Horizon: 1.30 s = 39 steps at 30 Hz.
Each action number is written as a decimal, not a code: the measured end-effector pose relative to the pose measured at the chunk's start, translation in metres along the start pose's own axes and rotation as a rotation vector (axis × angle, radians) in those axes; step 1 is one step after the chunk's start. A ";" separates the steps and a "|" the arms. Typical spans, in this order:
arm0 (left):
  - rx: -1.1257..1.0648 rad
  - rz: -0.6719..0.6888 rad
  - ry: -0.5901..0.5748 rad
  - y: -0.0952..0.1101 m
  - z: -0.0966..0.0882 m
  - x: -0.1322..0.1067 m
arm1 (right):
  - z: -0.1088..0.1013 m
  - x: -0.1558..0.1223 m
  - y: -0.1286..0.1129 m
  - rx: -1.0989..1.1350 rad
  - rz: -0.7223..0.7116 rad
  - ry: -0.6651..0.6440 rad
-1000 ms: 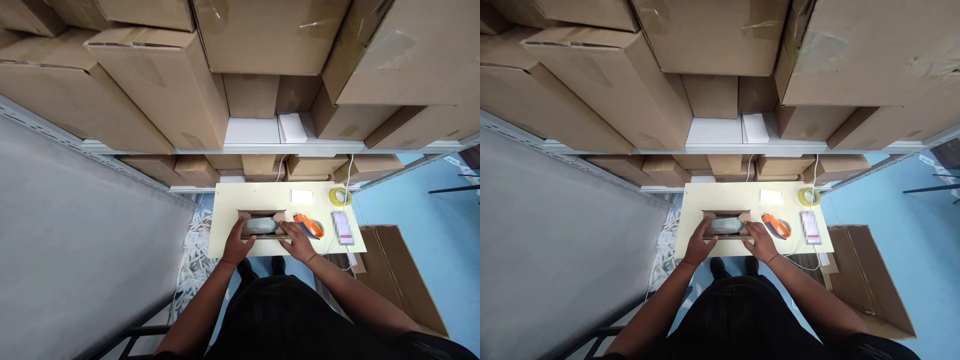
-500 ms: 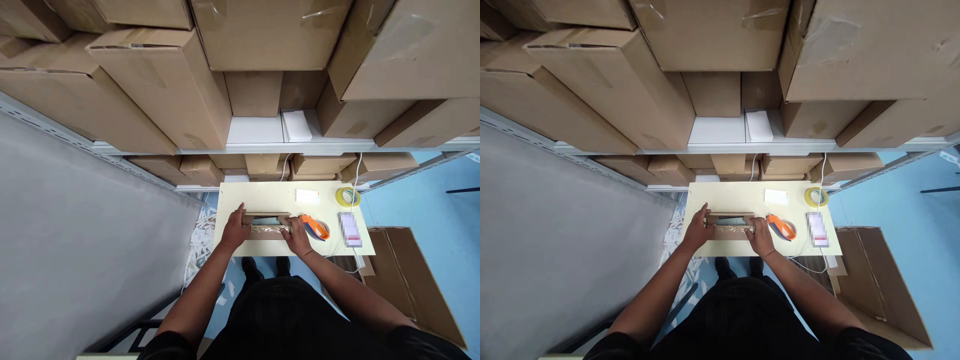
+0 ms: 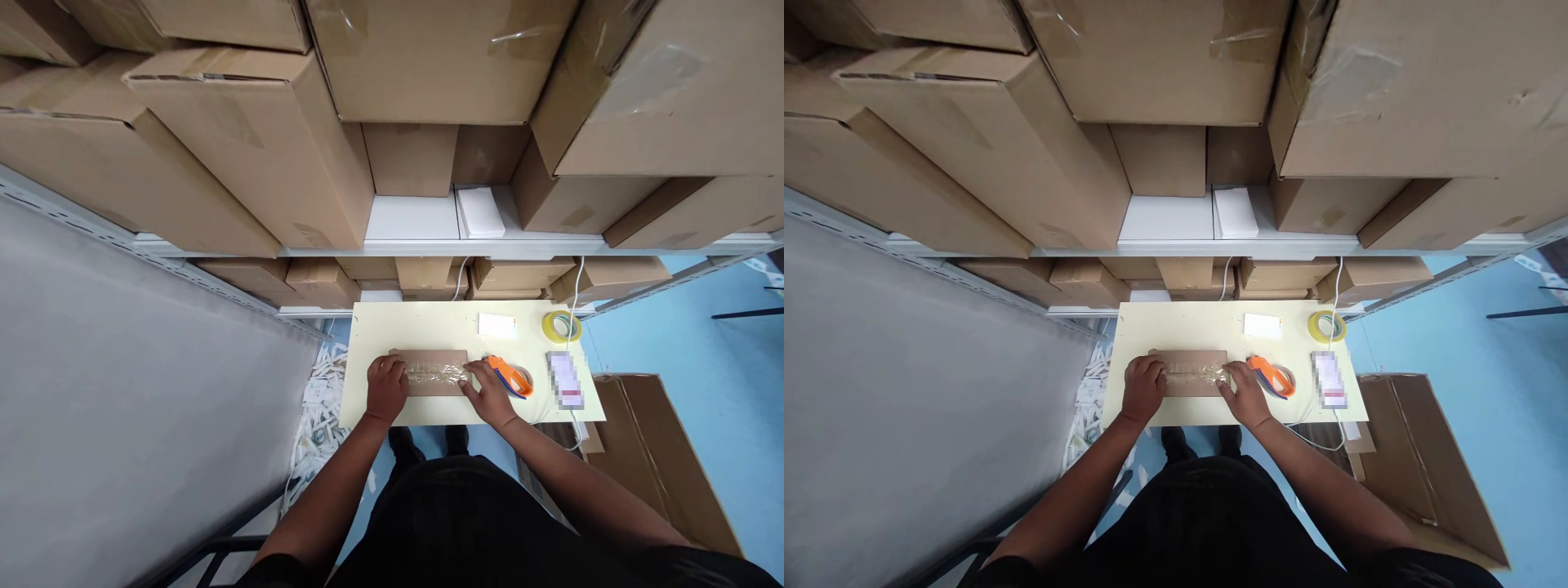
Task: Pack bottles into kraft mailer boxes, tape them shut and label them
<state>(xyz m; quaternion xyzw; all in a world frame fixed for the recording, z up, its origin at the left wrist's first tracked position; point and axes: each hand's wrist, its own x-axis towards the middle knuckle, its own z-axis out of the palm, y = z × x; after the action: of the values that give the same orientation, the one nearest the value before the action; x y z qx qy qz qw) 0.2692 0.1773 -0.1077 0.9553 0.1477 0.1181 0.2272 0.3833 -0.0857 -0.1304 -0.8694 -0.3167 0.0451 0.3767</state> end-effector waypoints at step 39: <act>-1.240 -0.572 -0.015 -0.005 -0.005 -0.021 | -0.013 0.077 -0.110 -0.301 0.108 -0.507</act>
<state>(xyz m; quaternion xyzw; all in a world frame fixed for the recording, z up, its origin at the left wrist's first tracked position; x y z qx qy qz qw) 0.2468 0.1766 -0.1088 0.5727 0.2980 0.1095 0.7558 0.3921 0.0077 -0.0335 -0.8920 -0.3572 0.2332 0.1494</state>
